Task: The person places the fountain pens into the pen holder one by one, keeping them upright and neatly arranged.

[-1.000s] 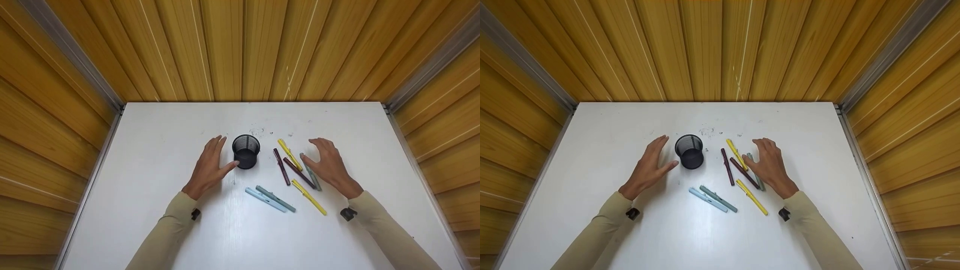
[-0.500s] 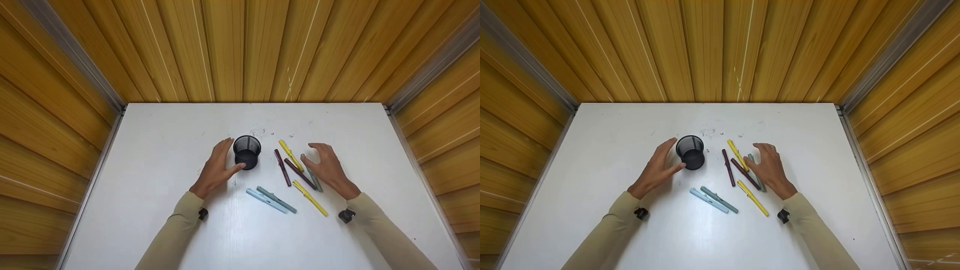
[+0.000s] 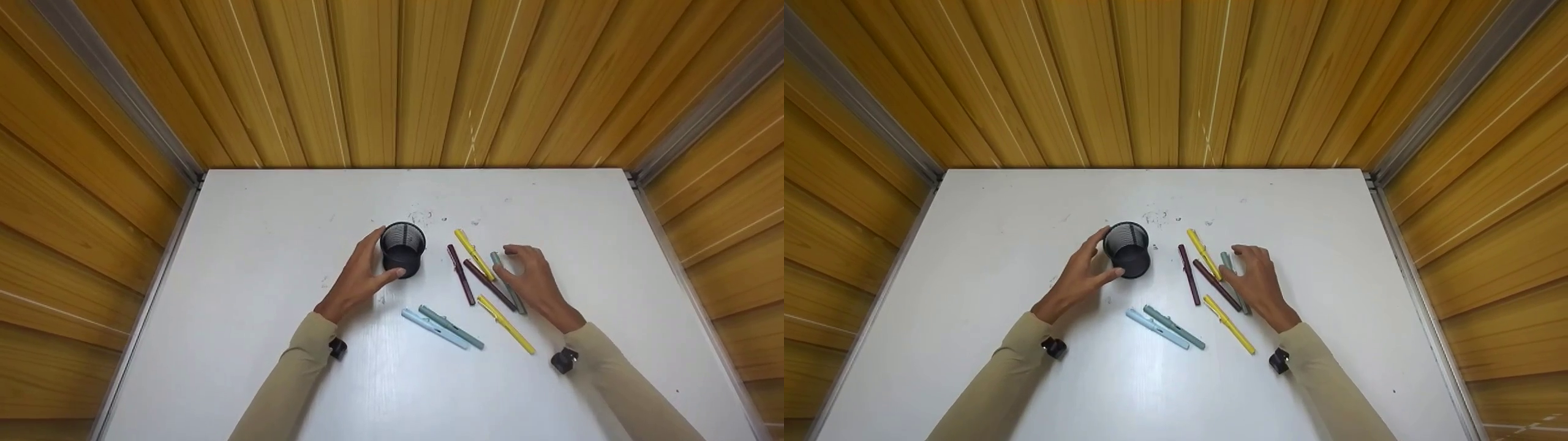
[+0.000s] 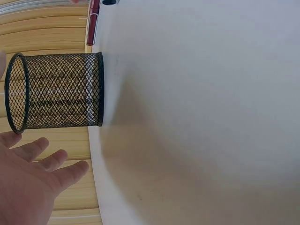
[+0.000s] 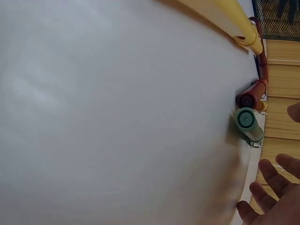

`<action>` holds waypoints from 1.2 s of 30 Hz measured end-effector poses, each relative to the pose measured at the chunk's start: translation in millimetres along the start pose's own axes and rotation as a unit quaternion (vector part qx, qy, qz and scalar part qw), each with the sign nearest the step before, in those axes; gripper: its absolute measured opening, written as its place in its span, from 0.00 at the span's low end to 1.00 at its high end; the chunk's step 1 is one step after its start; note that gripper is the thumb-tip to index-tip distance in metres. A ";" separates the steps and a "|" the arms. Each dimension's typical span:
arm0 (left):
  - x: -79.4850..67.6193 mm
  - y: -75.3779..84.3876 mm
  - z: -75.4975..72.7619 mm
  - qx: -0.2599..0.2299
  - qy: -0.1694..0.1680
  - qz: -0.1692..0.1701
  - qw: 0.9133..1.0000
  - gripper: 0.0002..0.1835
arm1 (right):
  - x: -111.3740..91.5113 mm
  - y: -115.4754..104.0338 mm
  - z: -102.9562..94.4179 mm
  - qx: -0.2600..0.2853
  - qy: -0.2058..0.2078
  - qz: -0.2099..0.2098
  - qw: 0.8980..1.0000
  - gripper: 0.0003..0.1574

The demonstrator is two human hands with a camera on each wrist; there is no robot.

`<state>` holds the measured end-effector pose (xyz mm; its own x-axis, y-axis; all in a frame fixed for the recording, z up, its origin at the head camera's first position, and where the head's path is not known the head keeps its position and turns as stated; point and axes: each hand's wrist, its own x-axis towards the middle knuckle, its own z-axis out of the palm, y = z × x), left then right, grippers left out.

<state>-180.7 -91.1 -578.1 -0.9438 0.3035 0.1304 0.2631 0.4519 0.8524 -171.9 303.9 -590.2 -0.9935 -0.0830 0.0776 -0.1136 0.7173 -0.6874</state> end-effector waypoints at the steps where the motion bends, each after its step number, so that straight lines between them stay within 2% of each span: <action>1: 1.0 -0.4 0.5 -0.001 0.002 -0.002 1.000 0.54 | -0.7 1.1 1.3 0.002 0.002 -0.001 1.000 0.35; 6: 6.5 -2.6 5.0 -0.015 0.012 -0.006 1.000 0.54 | -3.2 6.6 6.7 0.015 0.014 -0.001 1.000 0.33; 12: 11.9 -2.7 11.0 -0.062 0.018 0.004 0.998 0.54 | -3.3 11.5 6.3 0.020 0.015 -0.003 1.000 0.31; 22: 17.1 -2.8 18.1 -0.111 0.021 0.003 0.994 0.56 | -6.9 23.4 5.8 0.013 0.023 -0.026 0.999 0.29; 30: 17.2 -6.7 18.1 -0.116 0.021 0.014 0.993 0.53 | -8.3 32.6 12.2 0.006 0.062 -0.068 0.996 0.24; 36: 16.3 -8.1 17.7 -0.100 0.022 0.004 0.995 0.54 | -7.3 35.7 18.8 0.014 0.081 -0.100 0.992 0.23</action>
<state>-194.7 -75.1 -591.8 -0.9511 0.2667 0.1560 0.2295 0.2720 0.9345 -168.7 317.1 -628.8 -0.9383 -0.1081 0.3284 -0.3112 0.6775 -0.6664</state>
